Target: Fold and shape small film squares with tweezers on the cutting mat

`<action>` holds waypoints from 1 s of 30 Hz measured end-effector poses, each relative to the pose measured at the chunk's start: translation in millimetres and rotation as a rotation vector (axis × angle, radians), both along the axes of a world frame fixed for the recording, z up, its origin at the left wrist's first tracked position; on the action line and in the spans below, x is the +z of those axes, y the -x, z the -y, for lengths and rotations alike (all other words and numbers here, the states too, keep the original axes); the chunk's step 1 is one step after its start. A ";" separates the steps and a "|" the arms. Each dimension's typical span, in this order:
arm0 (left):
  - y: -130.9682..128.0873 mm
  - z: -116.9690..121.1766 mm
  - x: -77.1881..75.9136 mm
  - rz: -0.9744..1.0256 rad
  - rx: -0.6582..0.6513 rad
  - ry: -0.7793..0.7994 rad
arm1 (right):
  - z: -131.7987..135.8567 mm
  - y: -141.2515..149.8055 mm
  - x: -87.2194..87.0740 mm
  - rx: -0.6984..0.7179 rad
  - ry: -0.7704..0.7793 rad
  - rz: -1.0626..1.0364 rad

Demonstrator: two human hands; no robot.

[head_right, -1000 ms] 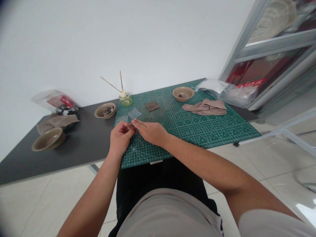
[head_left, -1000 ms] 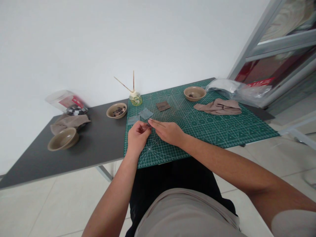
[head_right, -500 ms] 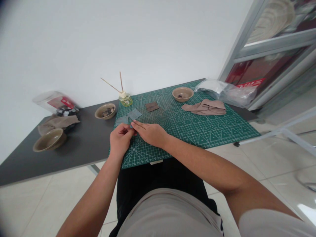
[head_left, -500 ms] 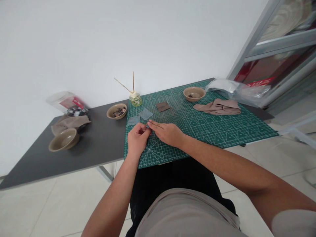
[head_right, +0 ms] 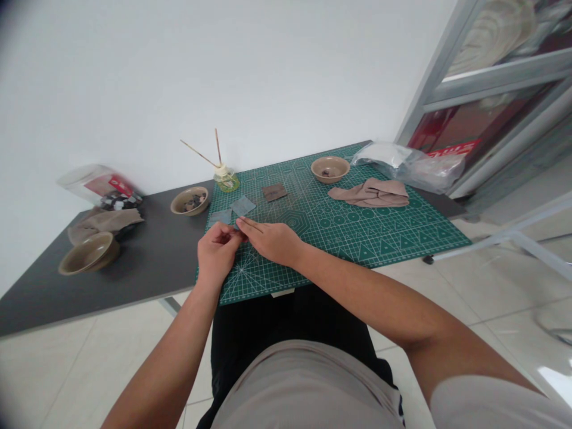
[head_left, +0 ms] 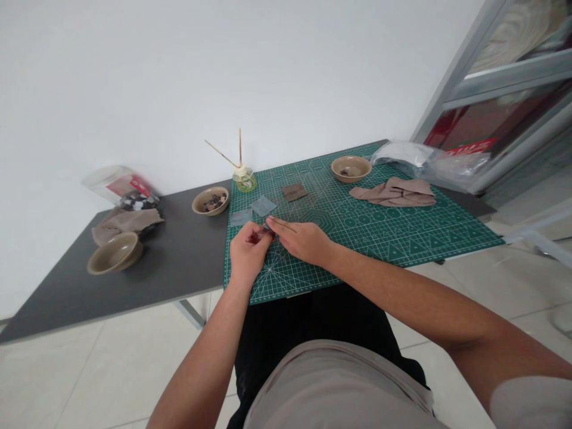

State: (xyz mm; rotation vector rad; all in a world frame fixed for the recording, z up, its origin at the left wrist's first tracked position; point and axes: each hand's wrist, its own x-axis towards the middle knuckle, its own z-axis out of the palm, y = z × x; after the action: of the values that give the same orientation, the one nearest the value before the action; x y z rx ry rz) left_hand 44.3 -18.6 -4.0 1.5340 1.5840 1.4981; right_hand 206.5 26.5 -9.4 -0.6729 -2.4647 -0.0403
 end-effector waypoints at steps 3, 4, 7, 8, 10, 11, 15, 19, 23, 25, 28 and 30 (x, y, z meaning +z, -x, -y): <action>-0.4 0.0 -0.1 0.066 -0.021 -0.006 | -1.3 1.1 -1.9 -0.045 0.037 -0.011; -0.4 -0.2 0.0 0.066 -0.022 -0.005 | -1.3 1.1 -2.2 -0.044 0.034 -0.009; 0.2 -0.3 0.5 -0.001 0.003 0.002 | -0.4 0.4 -2.1 -0.001 -0.005 -0.001; 0.4 -0.2 0.5 -0.024 0.011 0.002 | -0.2 0.0 -1.9 0.011 -0.016 -0.001; 0.4 0.4 -0.1 -0.034 0.018 -0.006 | -0.3 -0.4 -1.7 0.013 -0.019 -0.005; 0.2 0.7 -0.6 -0.021 0.014 -0.010 | -0.6 -0.4 -1.7 0.004 -0.010 -0.010; -0.6 0.8 -2.6 0.034 -0.007 -0.022 | -1.5 -0.3 -1.3 -0.029 0.046 -0.022; 0.3 0.5 -2.8 0.006 -0.006 -0.002 | 0.4 -1.2 0.1 0.008 -0.005 -0.025; 0.7 1.6 -2.3 -0.052 0.013 -0.005 | 0.7 -1.3 0.2 0.015 0.004 -0.036; 0.2 2.0 -1.9 -0.047 0.009 -0.013 | -0.4 -1.0 -0.1 -0.016 0.071 -0.050; -0.5 2.0 -1.1 -0.032 0.007 -0.004 | -1.2 -0.9 -0.2 -0.026 0.108 -0.053; -0.5 2.2 -0.6 -0.055 0.016 0.001 | -0.8 -1.0 -0.1 -0.002 0.066 -0.053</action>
State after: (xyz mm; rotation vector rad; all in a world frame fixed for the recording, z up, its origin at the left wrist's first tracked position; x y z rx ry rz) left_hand 44.8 -20.7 -4.5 1.5788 1.6310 1.4751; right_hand 207.5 27.2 -9.5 -0.6960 -2.4232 0.0569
